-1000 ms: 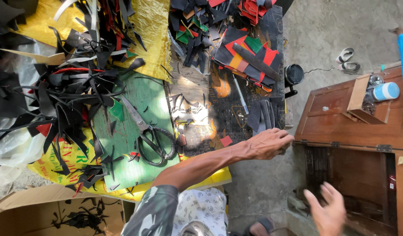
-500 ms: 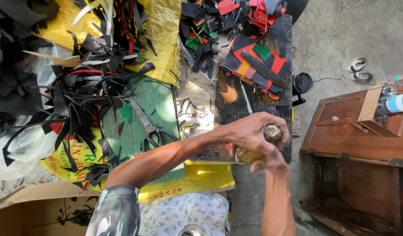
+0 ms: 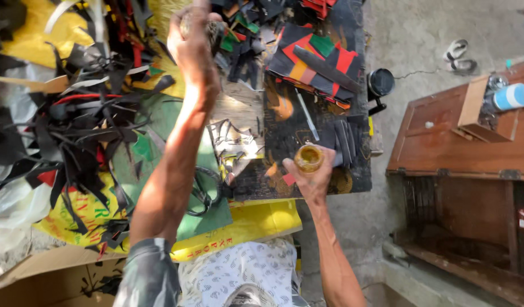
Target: The person sits at an outdoor work table cutting black rubber strips into smaller pieces with scissors, sorting the cut pieces into piles, and later opens a jar of glue and applies glue to small black rubber pieces by hand. Cut scraps accumulate on the table and in a cardboard box.
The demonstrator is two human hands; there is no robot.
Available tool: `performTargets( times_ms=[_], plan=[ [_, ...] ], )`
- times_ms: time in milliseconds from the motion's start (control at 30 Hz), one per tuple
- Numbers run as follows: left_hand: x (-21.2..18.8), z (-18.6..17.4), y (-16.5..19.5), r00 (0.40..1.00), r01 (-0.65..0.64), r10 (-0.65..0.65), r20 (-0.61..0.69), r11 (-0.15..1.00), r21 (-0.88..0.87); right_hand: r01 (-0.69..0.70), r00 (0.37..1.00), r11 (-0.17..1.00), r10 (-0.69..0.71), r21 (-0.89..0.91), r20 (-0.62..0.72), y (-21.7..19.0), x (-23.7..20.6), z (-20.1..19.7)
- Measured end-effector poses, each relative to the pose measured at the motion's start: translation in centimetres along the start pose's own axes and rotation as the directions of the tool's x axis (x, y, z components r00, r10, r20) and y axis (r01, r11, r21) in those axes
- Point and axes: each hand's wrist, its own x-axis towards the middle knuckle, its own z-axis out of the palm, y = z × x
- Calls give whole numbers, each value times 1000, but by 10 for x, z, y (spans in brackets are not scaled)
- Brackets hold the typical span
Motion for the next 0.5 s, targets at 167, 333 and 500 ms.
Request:
performTargets(
  times_ms=[167, 333, 500],
  plan=[
    [-65, -23, -61, 765, -384, -55, 642, 760, 524, -89, 993, 992, 95, -89, 71, 6, -11, 10],
    [-118, -9, -95, 603, -436, -353, 716, 606, 666, 144, 988, 944, -120, -298, 100, -19, -14, -2],
    [-111, -8, -89, 475, -714, -107, 873, 533, 454, 17, 981, 913, -93, -407, -168, -42, -12, -64]
  ],
)
